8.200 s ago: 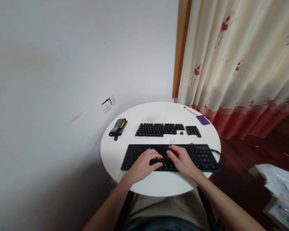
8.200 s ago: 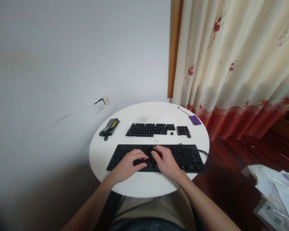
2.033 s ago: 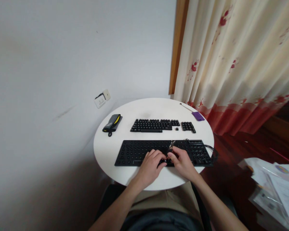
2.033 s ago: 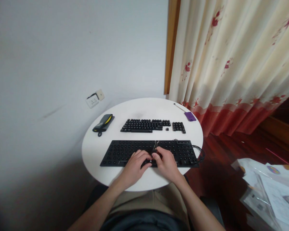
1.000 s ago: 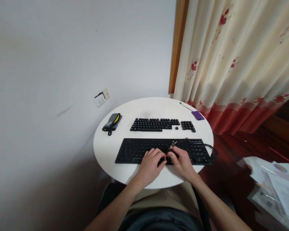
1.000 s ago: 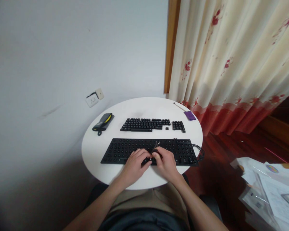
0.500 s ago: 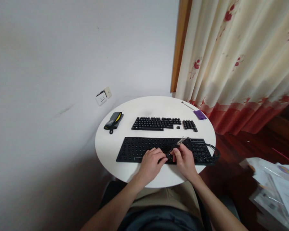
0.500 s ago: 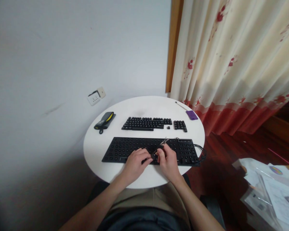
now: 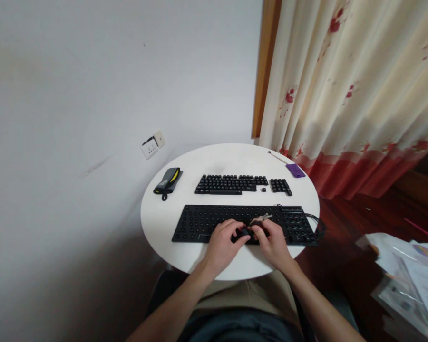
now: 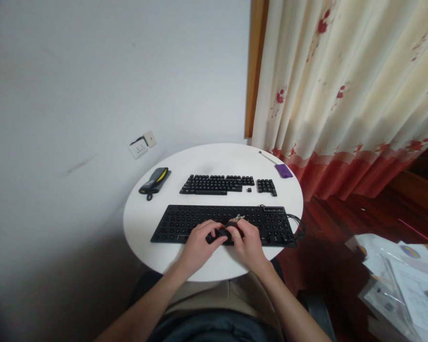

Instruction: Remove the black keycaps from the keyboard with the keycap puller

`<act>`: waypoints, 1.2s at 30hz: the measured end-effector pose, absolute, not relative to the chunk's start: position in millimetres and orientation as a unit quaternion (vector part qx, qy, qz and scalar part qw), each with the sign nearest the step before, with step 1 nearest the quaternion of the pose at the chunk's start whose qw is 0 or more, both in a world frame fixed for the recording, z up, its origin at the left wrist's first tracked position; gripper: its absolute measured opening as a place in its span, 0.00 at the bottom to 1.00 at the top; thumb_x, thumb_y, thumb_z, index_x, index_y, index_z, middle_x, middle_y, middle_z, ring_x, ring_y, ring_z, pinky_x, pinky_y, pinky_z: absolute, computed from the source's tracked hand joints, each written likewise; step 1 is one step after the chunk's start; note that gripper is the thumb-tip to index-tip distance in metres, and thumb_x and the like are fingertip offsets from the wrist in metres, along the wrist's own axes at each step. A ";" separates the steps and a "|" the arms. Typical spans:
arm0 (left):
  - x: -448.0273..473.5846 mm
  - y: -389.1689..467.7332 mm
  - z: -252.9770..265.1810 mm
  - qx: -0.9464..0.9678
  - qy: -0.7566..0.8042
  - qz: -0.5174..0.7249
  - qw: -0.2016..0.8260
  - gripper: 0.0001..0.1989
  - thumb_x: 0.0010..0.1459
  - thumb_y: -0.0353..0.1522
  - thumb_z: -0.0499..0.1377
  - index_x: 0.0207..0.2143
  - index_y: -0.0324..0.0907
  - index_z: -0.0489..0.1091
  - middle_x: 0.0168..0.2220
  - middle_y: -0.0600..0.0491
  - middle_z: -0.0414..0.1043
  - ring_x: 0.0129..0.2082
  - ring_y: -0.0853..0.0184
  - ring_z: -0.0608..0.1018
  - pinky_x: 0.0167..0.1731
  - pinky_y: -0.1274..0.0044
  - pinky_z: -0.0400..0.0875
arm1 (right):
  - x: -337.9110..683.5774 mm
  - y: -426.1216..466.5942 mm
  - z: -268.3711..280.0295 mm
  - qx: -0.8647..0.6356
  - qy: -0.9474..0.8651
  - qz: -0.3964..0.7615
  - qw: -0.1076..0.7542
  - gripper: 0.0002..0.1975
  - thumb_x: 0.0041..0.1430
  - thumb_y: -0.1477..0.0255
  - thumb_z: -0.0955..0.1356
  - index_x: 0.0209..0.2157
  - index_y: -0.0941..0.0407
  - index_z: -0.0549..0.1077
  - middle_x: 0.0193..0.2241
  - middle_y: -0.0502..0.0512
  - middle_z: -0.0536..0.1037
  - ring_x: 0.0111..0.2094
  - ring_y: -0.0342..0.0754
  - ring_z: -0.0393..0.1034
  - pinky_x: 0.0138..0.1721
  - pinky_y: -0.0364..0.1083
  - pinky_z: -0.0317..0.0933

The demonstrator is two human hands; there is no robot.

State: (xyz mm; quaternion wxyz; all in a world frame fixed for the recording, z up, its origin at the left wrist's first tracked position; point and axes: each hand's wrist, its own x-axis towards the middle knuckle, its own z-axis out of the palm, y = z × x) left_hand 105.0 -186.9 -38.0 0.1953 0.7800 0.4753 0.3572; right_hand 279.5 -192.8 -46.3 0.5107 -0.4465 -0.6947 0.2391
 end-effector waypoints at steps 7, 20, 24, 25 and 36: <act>100.8 -188.7 -35.5 0.764 0.429 0.430 0.217 0.11 0.57 0.27 0.64 0.44 0.43 0.74 0.41 0.52 0.76 0.38 0.65 0.74 0.43 0.71 0.69 | 278.1 -194.1 -43.5 -0.408 -0.707 0.231 0.529 0.09 0.66 0.72 0.63 0.35 0.55 0.73 0.33 0.56 0.78 0.35 0.49 0.72 0.38 0.47 0.64; 100.3 -186.9 -36.0 0.753 0.409 0.433 0.280 0.10 0.54 0.25 0.66 0.40 0.42 0.74 0.39 0.52 0.73 0.36 0.67 0.73 0.37 0.77 0.70 | 277.5 -195.1 -48.1 -0.428 -0.714 0.202 0.516 0.07 0.66 0.73 0.63 0.38 0.55 0.73 0.35 0.56 0.79 0.38 0.50 0.75 0.41 0.46 0.66; 100.9 -185.9 -39.0 0.756 0.403 0.431 0.283 0.09 0.57 0.25 0.63 0.41 0.41 0.75 0.40 0.50 0.74 0.38 0.66 0.74 0.39 0.76 0.71 | 278.5 -193.2 -51.3 -0.414 -0.731 0.177 0.513 0.06 0.67 0.73 0.63 0.36 0.55 0.71 0.34 0.56 0.79 0.36 0.49 0.74 0.39 0.45 0.65; 100.9 -186.1 -39.0 0.759 0.402 0.428 0.283 0.09 0.58 0.25 0.62 0.42 0.41 0.75 0.41 0.50 0.74 0.40 0.66 0.75 0.41 0.75 0.71 | 278.8 -192.7 -51.7 -0.411 -0.734 0.174 0.512 0.06 0.67 0.74 0.62 0.36 0.55 0.71 0.34 0.56 0.79 0.36 0.49 0.74 0.39 0.45 0.65; 100.5 -184.8 -42.5 0.774 0.386 0.427 0.264 0.15 0.60 0.23 0.60 0.48 0.42 0.73 0.43 0.51 0.75 0.37 0.68 0.76 0.43 0.75 0.74 | 276.5 -192.3 -51.4 -0.459 -0.709 0.160 0.511 0.07 0.67 0.72 0.63 0.36 0.55 0.71 0.33 0.56 0.80 0.34 0.50 0.76 0.37 0.45 0.67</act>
